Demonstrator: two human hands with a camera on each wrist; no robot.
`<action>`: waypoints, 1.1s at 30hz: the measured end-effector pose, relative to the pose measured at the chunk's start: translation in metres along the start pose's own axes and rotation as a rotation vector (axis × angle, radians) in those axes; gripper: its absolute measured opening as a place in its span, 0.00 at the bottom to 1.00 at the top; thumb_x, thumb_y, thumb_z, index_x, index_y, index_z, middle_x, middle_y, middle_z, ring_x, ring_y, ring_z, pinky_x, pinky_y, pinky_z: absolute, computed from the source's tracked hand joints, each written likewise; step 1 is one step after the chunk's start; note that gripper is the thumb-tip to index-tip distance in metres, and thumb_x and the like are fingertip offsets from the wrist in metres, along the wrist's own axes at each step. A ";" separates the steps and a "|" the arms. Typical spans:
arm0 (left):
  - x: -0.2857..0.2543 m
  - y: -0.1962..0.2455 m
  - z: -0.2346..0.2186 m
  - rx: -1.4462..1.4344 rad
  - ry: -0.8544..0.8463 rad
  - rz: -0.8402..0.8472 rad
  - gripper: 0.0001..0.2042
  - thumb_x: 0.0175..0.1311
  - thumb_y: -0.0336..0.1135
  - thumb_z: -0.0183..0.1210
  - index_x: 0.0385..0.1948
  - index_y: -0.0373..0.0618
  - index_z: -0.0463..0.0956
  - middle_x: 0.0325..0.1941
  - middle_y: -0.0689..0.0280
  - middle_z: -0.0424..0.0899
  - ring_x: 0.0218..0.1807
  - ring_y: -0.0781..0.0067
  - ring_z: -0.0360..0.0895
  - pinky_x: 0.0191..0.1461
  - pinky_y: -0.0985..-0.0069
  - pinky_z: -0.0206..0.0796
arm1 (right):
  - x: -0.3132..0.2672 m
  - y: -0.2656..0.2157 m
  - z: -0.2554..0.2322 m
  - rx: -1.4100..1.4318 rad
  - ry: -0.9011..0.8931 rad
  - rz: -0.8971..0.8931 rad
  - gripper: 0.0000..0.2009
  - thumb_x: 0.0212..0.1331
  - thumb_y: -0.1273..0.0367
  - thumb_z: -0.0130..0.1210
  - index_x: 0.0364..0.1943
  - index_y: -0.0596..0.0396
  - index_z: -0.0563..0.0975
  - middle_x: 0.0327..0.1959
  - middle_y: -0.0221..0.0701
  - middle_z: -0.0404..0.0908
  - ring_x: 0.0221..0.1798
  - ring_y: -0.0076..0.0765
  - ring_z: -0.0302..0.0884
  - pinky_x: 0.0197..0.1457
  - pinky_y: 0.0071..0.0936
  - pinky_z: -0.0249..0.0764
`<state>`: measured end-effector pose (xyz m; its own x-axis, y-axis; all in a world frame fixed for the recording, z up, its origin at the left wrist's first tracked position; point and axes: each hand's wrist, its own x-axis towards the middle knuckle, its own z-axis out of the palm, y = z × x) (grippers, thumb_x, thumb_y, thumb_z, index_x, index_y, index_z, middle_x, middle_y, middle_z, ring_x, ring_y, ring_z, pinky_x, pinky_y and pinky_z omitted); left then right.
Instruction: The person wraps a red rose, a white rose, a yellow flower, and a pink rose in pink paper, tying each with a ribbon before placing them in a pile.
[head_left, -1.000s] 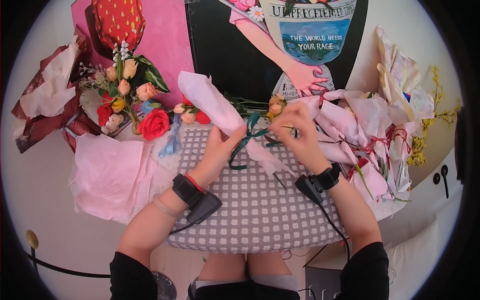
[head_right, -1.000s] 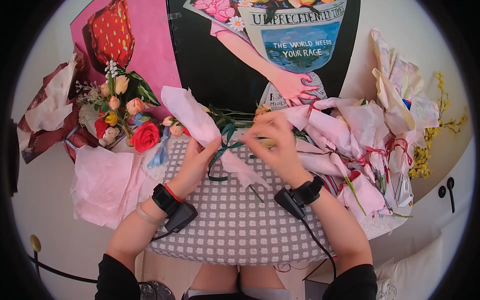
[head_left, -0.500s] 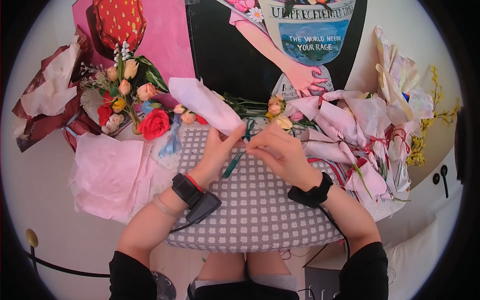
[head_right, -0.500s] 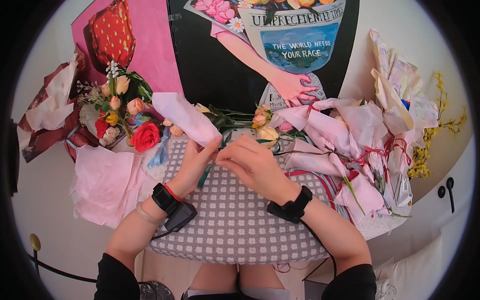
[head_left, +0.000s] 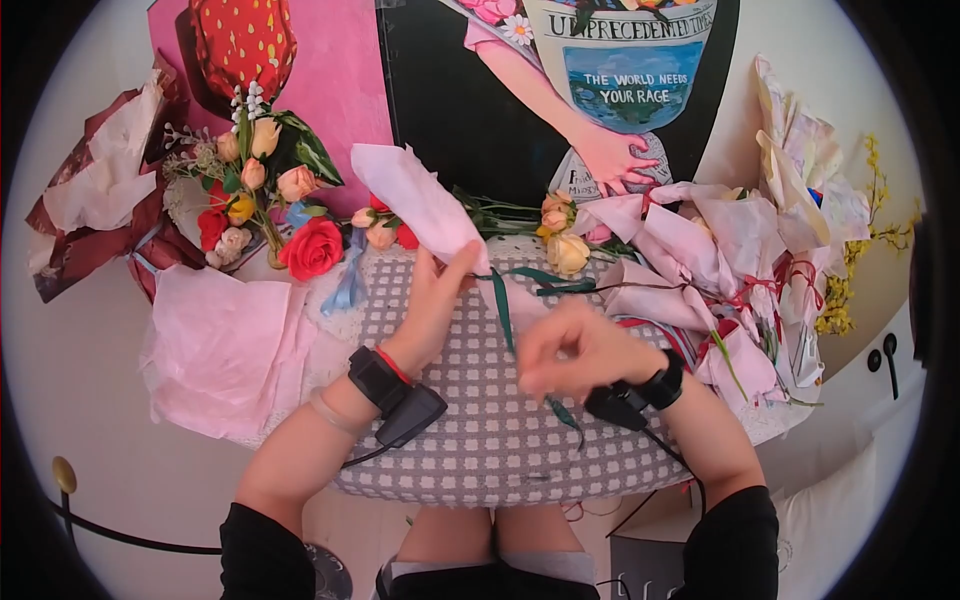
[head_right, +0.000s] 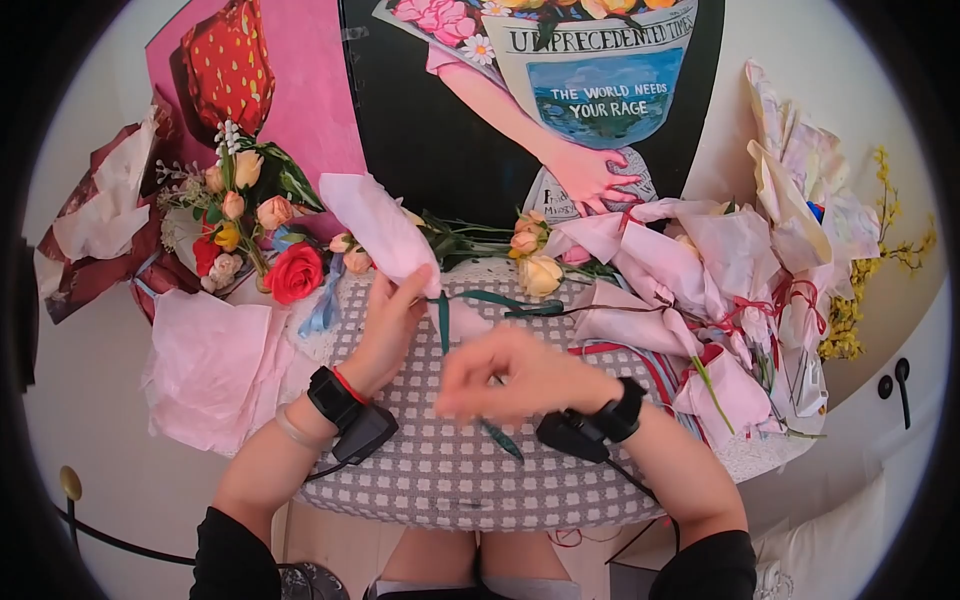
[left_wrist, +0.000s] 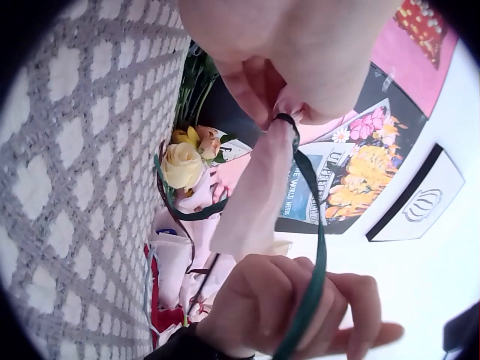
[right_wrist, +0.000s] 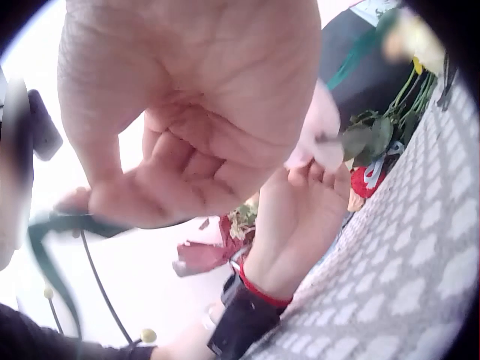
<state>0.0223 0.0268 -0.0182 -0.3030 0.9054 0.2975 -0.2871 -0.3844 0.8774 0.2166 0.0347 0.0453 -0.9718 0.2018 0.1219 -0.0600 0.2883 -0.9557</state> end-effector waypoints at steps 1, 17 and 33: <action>0.002 -0.002 -0.003 -0.059 0.020 -0.004 0.15 0.59 0.36 0.54 0.46 0.45 0.64 0.40 0.70 0.72 0.40 0.81 0.70 0.42 0.81 0.64 | -0.002 0.003 -0.009 -0.038 0.131 -0.075 0.06 0.57 0.69 0.52 0.29 0.56 0.76 0.20 0.24 0.77 0.17 0.12 0.68 0.21 0.08 0.60; 0.003 -0.008 -0.005 0.018 -0.041 0.025 0.17 0.59 0.38 0.55 0.48 0.44 0.63 0.41 0.70 0.73 0.39 0.85 0.69 0.38 0.84 0.61 | 0.009 0.027 -0.030 -0.449 0.448 0.063 0.10 0.55 0.65 0.54 0.27 0.58 0.73 0.22 0.24 0.74 0.25 0.18 0.70 0.29 0.16 0.66; 0.005 0.002 0.000 -0.018 -0.038 0.111 0.16 0.59 0.35 0.55 0.47 0.42 0.65 0.41 0.69 0.73 0.39 0.85 0.69 0.38 0.85 0.62 | -0.129 -0.078 -0.012 0.237 0.626 0.355 0.14 0.65 0.64 0.40 0.44 0.61 0.71 0.36 0.36 0.77 0.41 0.34 0.76 0.50 0.32 0.72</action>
<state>0.0205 0.0306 -0.0144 -0.2995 0.8632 0.4065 -0.2704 -0.4854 0.8314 0.3493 -0.0026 0.1078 -0.6350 0.7593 -0.1422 0.1166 -0.0878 -0.9893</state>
